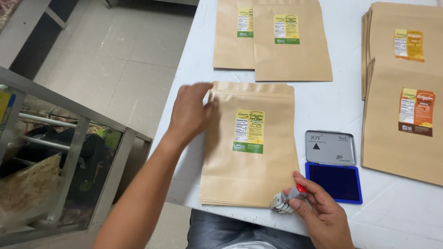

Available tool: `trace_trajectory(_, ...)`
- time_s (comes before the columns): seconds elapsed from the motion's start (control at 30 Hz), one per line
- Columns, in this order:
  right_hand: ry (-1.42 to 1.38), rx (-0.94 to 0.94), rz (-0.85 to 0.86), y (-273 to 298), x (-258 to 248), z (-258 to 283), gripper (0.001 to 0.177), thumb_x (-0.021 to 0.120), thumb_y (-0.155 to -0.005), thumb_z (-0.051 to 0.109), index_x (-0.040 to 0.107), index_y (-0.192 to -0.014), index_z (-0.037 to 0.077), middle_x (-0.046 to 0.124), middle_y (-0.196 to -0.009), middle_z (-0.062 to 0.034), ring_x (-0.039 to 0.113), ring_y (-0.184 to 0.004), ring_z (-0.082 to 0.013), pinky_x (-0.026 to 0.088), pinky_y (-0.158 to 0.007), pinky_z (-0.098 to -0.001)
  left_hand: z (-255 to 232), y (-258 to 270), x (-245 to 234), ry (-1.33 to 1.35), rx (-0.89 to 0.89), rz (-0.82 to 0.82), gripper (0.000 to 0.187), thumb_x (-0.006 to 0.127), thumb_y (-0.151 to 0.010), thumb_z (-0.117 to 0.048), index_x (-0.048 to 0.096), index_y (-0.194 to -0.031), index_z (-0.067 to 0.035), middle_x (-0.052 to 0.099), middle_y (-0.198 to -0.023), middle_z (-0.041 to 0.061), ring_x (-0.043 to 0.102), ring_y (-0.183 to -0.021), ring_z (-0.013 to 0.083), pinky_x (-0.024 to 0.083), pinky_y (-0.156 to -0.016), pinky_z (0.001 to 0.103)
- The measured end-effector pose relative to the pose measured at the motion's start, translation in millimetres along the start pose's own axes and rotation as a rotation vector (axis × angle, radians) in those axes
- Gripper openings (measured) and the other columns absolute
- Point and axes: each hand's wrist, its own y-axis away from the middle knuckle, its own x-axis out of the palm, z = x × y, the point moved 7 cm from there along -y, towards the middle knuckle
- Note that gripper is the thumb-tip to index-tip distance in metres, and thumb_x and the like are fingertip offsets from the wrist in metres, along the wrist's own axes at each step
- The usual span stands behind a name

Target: Using a manual date stamper and an ink pad to mark batch codes or dates on product bags.

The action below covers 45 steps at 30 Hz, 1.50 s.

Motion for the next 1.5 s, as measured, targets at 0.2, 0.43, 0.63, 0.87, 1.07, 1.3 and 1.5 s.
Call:
trace_trajectory(0.2,-0.076,0.012,-0.111,9.7,-4.8,4.9,0.055,0.070,-0.079,-0.010,0.067,-0.134,-0.005,0.079,-0.125,-0.0197,0.078,-0.102,-0.0240,0.061,-0.093,-0.0326,11.2,-58.3,32.0,-0.112,-0.085,0.382,0.069,0.074,-0.078,-0.039,0.059,-0.139,-0.011,0.052,-0.141,0.018,0.040,-0.126,0.0451,0.042,-0.101,0.051)
trace_trajectory(0.43,-0.035,-0.077,-0.147,14.9,-19.4,1.2,0.049,0.071,-0.076,-0.010,0.068,-0.125,-0.008,0.076,-0.136,-0.0182,0.083,-0.095,-0.0280,0.064,-0.089,-0.0332,4.6,-57.0,41.9,-0.173,0.047,0.351,0.015,0.081,-0.078,-0.029,0.073,-0.086,-0.020,0.059,-0.116,0.012,0.048,-0.110,0.0430,0.049,-0.084,0.045)
trace_trajectory(0.63,-0.032,-0.161,-0.117,17.0,-20.8,11.2,0.052,0.070,-0.077,-0.006,0.066,-0.128,-0.011,0.077,-0.130,-0.0199,0.079,-0.098,-0.0243,0.062,-0.093,-0.0327,-3.4,-50.8,42.1,-0.230,0.206,0.160,0.023,0.067,-0.071,-0.008,0.061,-0.093,-0.005,0.064,-0.112,0.013,0.053,-0.099,0.0404,0.048,-0.073,0.046)
trace_trajectory(0.87,-0.041,-0.141,-0.148,24.9,-30.1,7.0,0.050,0.070,-0.077,-0.008,0.069,-0.127,-0.010,0.079,-0.126,-0.0186,0.080,-0.097,-0.0242,0.061,-0.095,-0.0315,-13.0,-39.3,36.4,-0.287,0.337,0.049,0.018,0.059,-0.071,0.003,0.046,-0.077,-0.008,0.056,-0.075,0.005,0.048,-0.082,0.0342,0.036,-0.055,0.045)
trace_trajectory(1.07,-0.024,-0.049,-0.184,33.6,-37.9,4.9,0.050,0.069,-0.077,-0.011,0.069,-0.126,-0.009,0.079,-0.129,-0.0188,0.082,-0.101,-0.0256,0.063,-0.093,-0.0334,-13.7,-43.7,32.9,-0.097,0.158,0.340,0.030,0.077,-0.080,-0.024,0.048,-0.080,-0.016,0.067,-0.080,-0.006,0.050,-0.098,0.0309,0.042,-0.076,0.039)
trace_trajectory(1.3,-0.059,-0.087,-0.206,38.0,-43.8,-1.7,0.049,0.069,-0.077,-0.010,0.068,-0.126,-0.011,0.078,-0.128,-0.0209,0.080,-0.098,-0.0269,0.061,-0.094,-0.0338,-14.8,-48.2,42.7,-0.255,0.307,0.219,0.013,0.065,-0.071,-0.011,0.056,-0.080,-0.010,0.068,-0.077,0.002,0.054,-0.094,0.0371,0.044,-0.067,0.044)
trace_trajectory(1.5,-0.040,-0.084,-0.210,39.9,-47.6,-1.1,0.050,0.068,-0.078,-0.009,0.067,-0.128,-0.010,0.079,-0.127,-0.0204,0.080,-0.100,-0.0267,0.061,-0.094,-0.0331,-14.0,-47.2,48.1,-0.291,0.403,0.085,0.038,0.065,-0.062,-0.002,0.060,-0.099,-0.008,0.055,-0.084,0.008,0.047,-0.083,0.0336,0.041,-0.061,0.041)
